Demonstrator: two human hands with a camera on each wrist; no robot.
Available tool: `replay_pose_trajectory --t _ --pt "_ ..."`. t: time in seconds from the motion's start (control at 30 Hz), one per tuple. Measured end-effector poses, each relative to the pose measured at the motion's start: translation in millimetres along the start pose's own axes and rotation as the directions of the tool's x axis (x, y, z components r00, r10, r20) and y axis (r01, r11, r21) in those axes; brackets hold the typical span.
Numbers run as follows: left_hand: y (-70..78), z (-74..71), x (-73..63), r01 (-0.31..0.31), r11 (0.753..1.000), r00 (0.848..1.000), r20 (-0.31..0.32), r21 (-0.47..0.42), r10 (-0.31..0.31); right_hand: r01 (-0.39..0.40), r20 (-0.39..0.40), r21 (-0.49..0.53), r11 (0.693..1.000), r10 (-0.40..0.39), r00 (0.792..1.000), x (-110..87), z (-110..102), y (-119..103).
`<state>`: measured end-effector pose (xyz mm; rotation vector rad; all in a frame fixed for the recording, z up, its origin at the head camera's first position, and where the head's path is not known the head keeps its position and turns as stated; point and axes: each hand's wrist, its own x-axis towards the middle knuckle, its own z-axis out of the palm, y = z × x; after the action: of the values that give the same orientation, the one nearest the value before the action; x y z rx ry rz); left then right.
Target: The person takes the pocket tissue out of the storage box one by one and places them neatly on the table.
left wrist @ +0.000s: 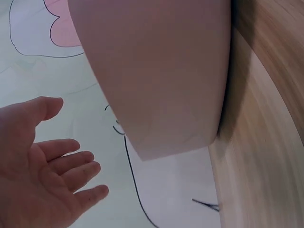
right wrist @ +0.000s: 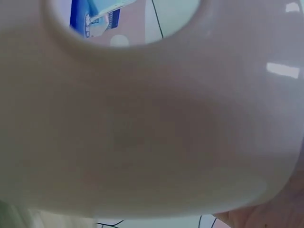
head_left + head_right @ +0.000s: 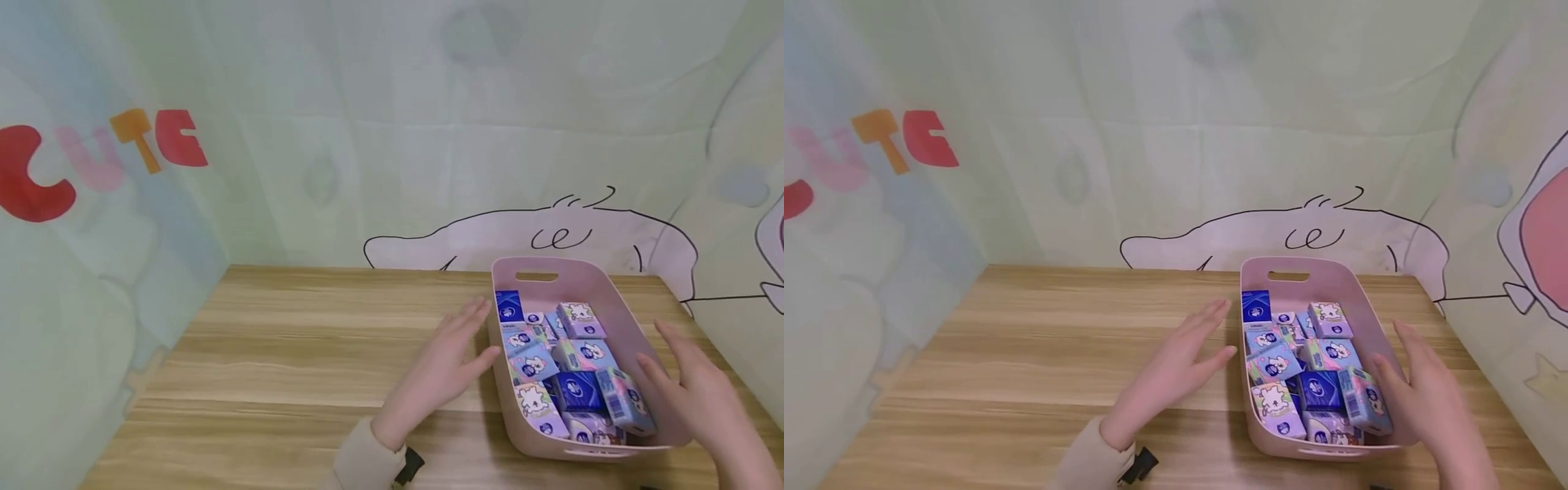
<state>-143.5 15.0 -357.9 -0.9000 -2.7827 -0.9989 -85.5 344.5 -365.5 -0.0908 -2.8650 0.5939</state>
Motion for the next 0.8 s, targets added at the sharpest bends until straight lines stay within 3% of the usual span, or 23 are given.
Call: replay_pose_trajectory --t 0.13,0.3,0.57,0.8 --pt "7.3 7.4 13.5 -0.041 0.998 0.998 0.052 -0.053 0.044 -0.016 0.012 0.009 1.0 0.016 1.0 3.4 3.0 5.2" --pt "17.5 17.5 31.8 -0.078 0.996 0.991 0.105 -0.043 0.082 -0.019 0.034 0.036 0.999 0.018 0.999 6.0 7.2 13.9" --pt "31.6 29.5 55.3 -0.142 0.985 0.978 0.168 0.095 0.124 -0.029 0.078 0.13 0.991 0.019 0.997 9.8 14.5 21.5" --pt "39.8 39.7 71.4 -0.194 0.944 0.949 0.295 0.266 0.112 -0.072 0.077 0.225 0.972 0.056 0.995 10.2 20.3 23.9"
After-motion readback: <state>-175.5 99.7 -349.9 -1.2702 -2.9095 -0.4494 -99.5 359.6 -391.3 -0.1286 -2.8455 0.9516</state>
